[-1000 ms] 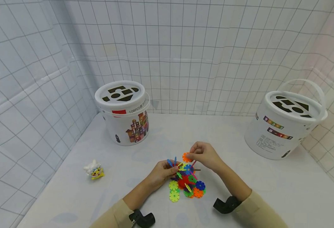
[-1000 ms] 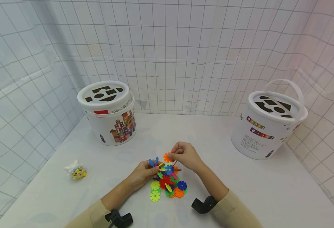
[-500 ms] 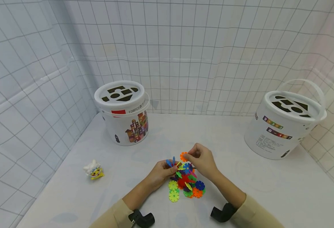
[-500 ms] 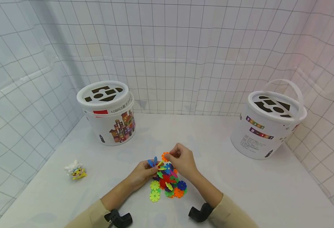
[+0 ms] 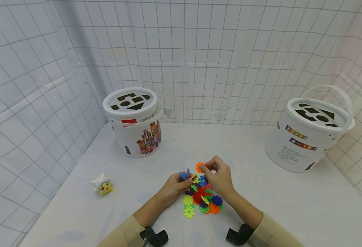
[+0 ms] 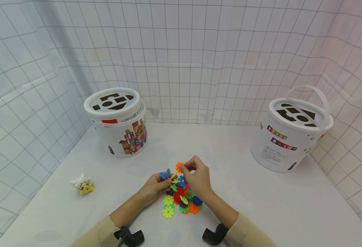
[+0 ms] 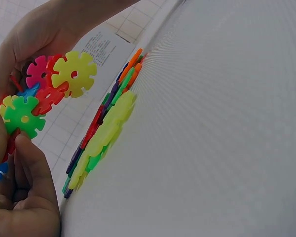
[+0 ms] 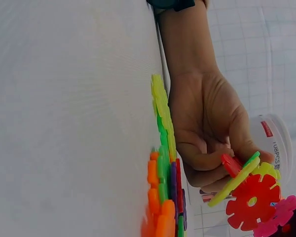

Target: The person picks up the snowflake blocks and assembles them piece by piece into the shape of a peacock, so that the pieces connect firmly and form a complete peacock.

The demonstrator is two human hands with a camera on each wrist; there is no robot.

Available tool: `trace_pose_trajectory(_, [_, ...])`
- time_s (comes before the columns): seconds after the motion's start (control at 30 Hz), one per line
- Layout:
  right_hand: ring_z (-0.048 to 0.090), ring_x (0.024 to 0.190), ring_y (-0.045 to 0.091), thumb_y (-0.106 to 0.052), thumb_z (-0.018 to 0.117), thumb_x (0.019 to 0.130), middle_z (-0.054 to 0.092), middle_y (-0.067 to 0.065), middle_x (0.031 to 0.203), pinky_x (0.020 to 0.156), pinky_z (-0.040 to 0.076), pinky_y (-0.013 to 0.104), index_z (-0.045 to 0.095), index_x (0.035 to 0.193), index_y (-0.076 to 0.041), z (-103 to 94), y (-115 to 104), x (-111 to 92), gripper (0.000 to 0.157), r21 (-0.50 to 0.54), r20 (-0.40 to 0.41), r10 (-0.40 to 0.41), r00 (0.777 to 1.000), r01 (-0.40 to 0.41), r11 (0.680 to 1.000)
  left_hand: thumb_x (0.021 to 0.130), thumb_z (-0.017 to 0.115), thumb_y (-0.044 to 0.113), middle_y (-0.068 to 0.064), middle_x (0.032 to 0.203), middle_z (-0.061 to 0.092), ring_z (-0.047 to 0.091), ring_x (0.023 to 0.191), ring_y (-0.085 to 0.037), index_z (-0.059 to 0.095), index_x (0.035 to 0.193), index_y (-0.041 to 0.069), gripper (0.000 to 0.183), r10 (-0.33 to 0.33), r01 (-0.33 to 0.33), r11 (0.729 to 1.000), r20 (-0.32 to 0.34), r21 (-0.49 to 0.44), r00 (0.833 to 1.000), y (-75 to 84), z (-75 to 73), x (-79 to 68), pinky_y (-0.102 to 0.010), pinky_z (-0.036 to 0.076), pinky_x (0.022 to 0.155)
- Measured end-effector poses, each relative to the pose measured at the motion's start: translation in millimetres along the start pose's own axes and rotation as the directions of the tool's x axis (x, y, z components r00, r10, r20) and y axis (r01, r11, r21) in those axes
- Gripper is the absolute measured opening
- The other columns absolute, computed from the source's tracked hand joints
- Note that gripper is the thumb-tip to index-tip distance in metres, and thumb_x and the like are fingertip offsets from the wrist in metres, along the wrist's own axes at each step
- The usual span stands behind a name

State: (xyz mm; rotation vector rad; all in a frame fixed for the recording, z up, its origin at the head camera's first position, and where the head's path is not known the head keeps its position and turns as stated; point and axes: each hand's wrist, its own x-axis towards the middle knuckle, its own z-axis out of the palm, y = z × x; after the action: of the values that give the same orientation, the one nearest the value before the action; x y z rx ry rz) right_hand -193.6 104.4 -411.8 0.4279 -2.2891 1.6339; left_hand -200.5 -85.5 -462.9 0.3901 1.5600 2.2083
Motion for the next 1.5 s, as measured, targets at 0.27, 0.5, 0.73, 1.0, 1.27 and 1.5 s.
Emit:
trace_pose_trajectory(0.27, [0.058,0.070,0.020,0.004,0.071,0.086,0.066,0.011,0.076,0.062,0.050,0.027,0.058,0.086,0.000,2.5,0.9,-0.1,0.013,-0.039,0.024,-0.004,1.000,0.005,0.999,0.088,0.070,0.033,0.002,0.103,0.066,0.054,0.083,-0.008,0.064,0.106,0.004,0.035,0.002,-0.002,1.000,0.009,-0.016,1.000,1.4,1.9,-0.3,-0.019,0.050,0.074])
trace_pose_trajectory(0.5, [0.055,0.068,0.012,-0.003,0.072,0.087,0.067,0.000,0.075,0.064,0.050,0.025,0.064,0.090,-0.004,1.8,4.6,-1.1,0.009,-0.014,0.053,-0.052,0.997,0.053,0.999,0.089,0.069,0.030,0.002,0.095,0.061,0.052,0.079,-0.009,0.065,0.103,0.003,0.030,0.024,-0.024,1.000,0.028,0.000,0.999,-1.9,-0.5,0.6,-0.020,0.048,0.073])
trace_pose_trajectory(0.73, [0.054,0.064,0.012,-0.001,0.072,0.087,0.066,0.007,0.074,0.057,0.048,0.024,0.062,0.086,-0.001,3.3,9.2,-2.4,0.010,0.052,0.097,-0.108,0.989,0.104,0.993,0.087,0.070,0.031,0.001,0.083,0.053,0.048,0.074,-0.010,0.063,0.100,0.004,0.030,0.038,-0.038,0.999,0.035,0.008,0.999,-3.4,-3.9,0.3,-0.021,0.045,0.069])
trace_pose_trajectory(1.0, [0.063,0.080,0.022,-0.012,0.065,0.094,0.069,0.007,0.087,0.071,0.054,0.029,0.067,0.091,-0.002,-8.8,9.3,5.1,0.011,0.037,0.151,0.037,0.988,-0.043,0.998,0.090,0.068,0.032,0.001,0.091,0.057,0.049,0.077,-0.010,0.060,0.108,-0.003,0.040,0.012,-0.012,1.000,0.003,0.015,1.000,-1.5,-1.0,2.0,-0.020,0.047,0.071])
trace_pose_trajectory(1.27, [0.063,0.093,0.024,-0.022,0.050,0.104,0.070,0.013,0.097,0.087,0.051,0.043,0.067,0.104,0.006,-31.2,19.9,7.8,0.033,0.025,0.095,0.208,0.974,-0.211,0.977,0.094,0.064,0.023,-0.005,0.110,0.058,0.055,0.080,-0.005,0.047,0.124,-0.014,0.050,-0.025,0.019,0.998,-0.105,-0.061,0.994,-1.4,0.9,4.5,-0.019,0.052,0.078])
trace_pose_trajectory(1.5, [0.061,0.080,0.022,-0.009,0.056,0.098,0.068,0.008,0.089,0.070,0.051,0.029,0.068,0.100,0.004,-45.8,37.4,3.3,0.018,-0.122,0.309,0.284,0.908,-0.258,0.958,0.096,0.061,0.014,-0.006,0.102,0.053,0.058,0.078,-0.008,0.045,0.123,-0.009,0.039,-0.016,-0.001,0.993,-0.149,-0.116,0.989,0.0,2.1,3.3,-0.023,0.054,0.079])
